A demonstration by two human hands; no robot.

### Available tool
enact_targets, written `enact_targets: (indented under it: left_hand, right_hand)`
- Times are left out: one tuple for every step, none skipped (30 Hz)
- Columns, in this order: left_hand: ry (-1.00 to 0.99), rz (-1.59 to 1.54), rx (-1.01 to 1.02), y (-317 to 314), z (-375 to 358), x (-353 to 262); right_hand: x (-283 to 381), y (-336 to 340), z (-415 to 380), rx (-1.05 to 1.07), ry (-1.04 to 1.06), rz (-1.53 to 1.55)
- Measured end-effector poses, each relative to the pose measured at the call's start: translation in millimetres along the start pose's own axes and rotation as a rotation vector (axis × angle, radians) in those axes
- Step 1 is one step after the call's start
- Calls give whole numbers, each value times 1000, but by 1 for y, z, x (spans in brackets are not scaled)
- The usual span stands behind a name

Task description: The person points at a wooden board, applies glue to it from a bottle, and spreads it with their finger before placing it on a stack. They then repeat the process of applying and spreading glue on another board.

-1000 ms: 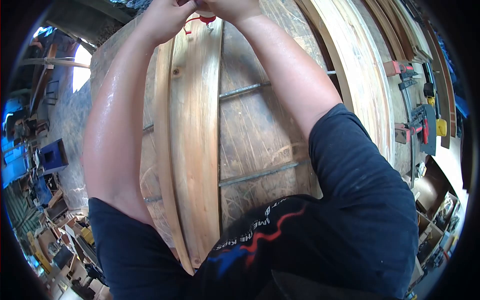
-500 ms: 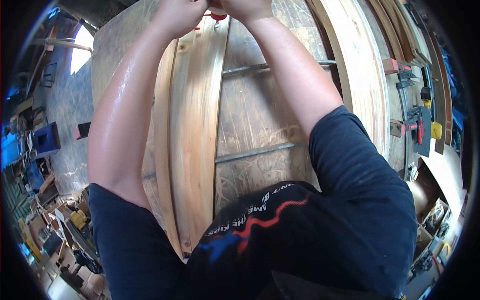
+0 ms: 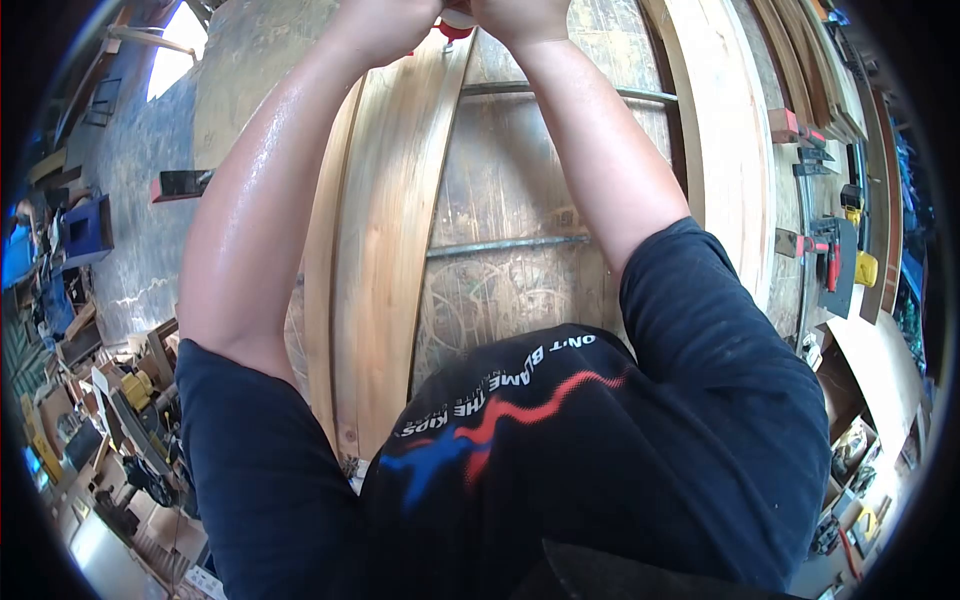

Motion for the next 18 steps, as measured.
enact_targets:
  left_hand:
    - [-4,3,-21,1,1,9]
    - [-7,4,-42,1,1,18]
    - [-67,-57,-33,-2,0,25]
    - [-132,-117,-26,-4,-2,27]
    - [-195,-176,-18,-3,-5,29]
    - [-183,-163,-13,-5,-14,27]
    - [-170,-152,-4,-7,-22,25]
    - [-164,-139,5,-10,-28,21]
    - [-192,-185,-19,-11,-33,16]
    - [-219,-231,-45,-12,-39,11]
    - [-244,-276,-73,-12,-46,7]
    - [-205,-246,-52,-13,-52,8]
    - [-166,-217,-32,-13,-58,8]
    - [-124,-188,-12,-15,-65,8]
    - [-91,-158,-25,-14,-72,6]
    - [-56,-129,-39,-14,-81,4]
    - [-19,-101,-54,-14,-89,4]
    - [-26,-103,-54,-15,-96,3]
  right_hand:
    - [2,-2,-2,0,21,35]
    - [5,-3,-6,0,40,69]
    - [7,-5,-11,18,38,48]
    - [10,-6,-15,36,40,29]
    - [13,-9,-18,53,42,9]
    - [16,-11,-25,69,25,23]
    - [19,-12,-31,81,8,36]
    - [22,-13,-34,93,-3,47]
    - [24,-12,-38,79,-10,46]
    - [23,-12,-43,67,-19,47]
    - [24,-13,-48,56,-29,50]
    - [31,-17,-51,89,-29,51]
    - [33,-19,-55,88,-34,85]
    - [35,-21,-60,87,-41,120]
    - [36,-24,-64,86,-47,156]
    - [37,-26,-67,106,-46,130]
    - [35,-28,-70,128,-46,106]
    - [38,-32,-75,150,-47,81]
Point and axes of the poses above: each hand's wrist, its own z-axis towards the middle knuckle, its own y-axis out of the back of the hand, x = y × z, the point moved 10 cm from there along z, towards the middle knuckle, and after that the axes turned 4 degrees about x, right-handed, at the moved point
